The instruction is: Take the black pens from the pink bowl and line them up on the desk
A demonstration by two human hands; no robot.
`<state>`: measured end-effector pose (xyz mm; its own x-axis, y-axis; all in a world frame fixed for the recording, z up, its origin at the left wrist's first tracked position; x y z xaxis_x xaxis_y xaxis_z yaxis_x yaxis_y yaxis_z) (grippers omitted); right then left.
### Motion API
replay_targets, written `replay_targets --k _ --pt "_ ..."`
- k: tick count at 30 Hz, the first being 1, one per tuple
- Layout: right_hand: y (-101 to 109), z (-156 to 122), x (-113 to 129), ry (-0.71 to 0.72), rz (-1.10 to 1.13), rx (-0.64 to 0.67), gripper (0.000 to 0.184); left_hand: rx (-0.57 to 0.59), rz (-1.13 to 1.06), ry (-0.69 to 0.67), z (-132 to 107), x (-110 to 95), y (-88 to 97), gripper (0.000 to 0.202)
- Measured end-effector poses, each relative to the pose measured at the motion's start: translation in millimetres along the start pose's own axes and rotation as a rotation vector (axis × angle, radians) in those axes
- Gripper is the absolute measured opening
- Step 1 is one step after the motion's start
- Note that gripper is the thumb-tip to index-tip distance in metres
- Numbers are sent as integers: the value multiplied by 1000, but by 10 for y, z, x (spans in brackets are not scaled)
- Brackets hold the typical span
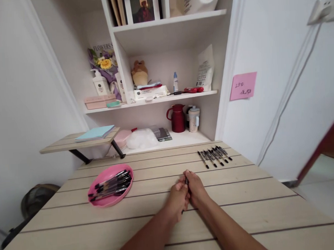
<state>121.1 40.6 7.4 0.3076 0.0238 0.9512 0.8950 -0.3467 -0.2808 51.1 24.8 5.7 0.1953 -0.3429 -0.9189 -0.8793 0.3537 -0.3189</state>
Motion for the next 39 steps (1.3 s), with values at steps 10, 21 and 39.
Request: replay_targets --k 10,21,39 --pt "56 22 -45 -38 55 0 33 107 -27 123 73 35 66 40" --pt "68 60 36 45 59 37 35 169 -171 200 83 -24 102 35" --pt "77 94 14 2 49 66 31 145 0 94 106 10 31 31"
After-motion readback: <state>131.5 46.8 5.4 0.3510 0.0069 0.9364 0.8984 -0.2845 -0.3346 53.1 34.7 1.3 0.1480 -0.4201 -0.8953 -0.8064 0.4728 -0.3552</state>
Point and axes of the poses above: each hand's wrist, its own z-axis towards the middle knuckle, its own y-axis out of the back of the hand, x = y × z, the point moved 5 cm from there along z, towards the middle knuckle, and after that the axes turned 11 degrees about -z, right-handed, at the moved point
